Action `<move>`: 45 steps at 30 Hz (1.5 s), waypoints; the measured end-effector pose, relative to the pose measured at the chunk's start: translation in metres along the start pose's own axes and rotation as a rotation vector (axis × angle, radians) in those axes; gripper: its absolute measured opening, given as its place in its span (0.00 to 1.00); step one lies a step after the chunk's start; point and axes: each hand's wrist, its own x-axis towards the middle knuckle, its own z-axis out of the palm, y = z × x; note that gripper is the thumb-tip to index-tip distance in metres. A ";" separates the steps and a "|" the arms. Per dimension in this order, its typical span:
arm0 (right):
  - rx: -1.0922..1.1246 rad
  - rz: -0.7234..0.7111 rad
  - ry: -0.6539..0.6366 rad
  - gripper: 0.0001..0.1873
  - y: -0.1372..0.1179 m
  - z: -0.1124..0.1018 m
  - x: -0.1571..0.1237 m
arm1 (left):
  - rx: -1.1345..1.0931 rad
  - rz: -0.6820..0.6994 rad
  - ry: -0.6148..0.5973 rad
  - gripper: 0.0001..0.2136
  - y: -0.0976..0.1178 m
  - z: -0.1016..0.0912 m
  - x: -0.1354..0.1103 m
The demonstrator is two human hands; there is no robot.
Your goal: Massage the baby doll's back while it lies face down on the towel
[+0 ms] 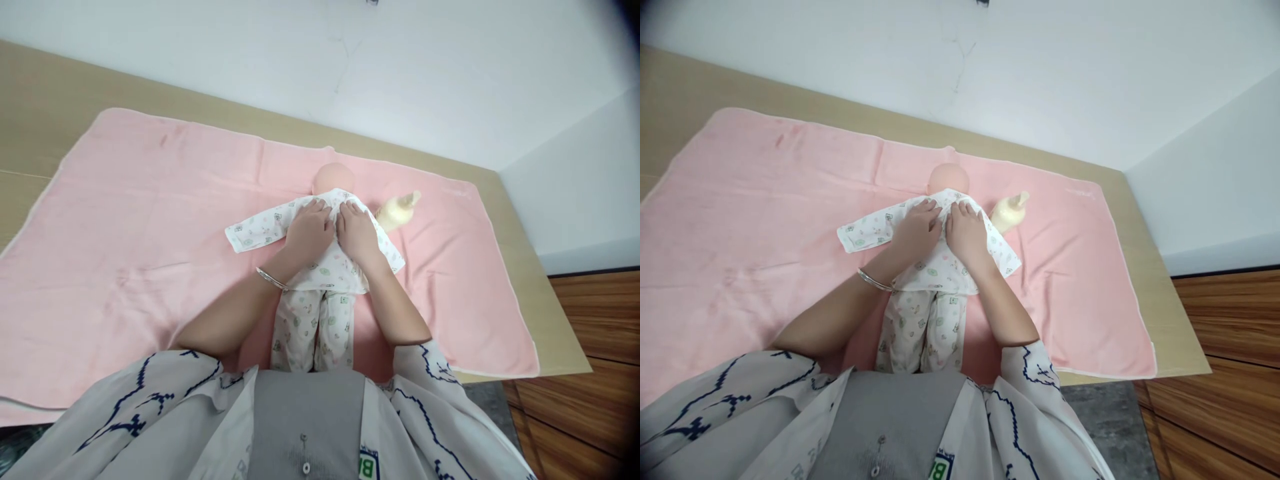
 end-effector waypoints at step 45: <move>0.003 0.067 0.046 0.28 -0.002 0.011 0.003 | 0.250 -0.068 -0.138 0.24 0.011 -0.018 -0.008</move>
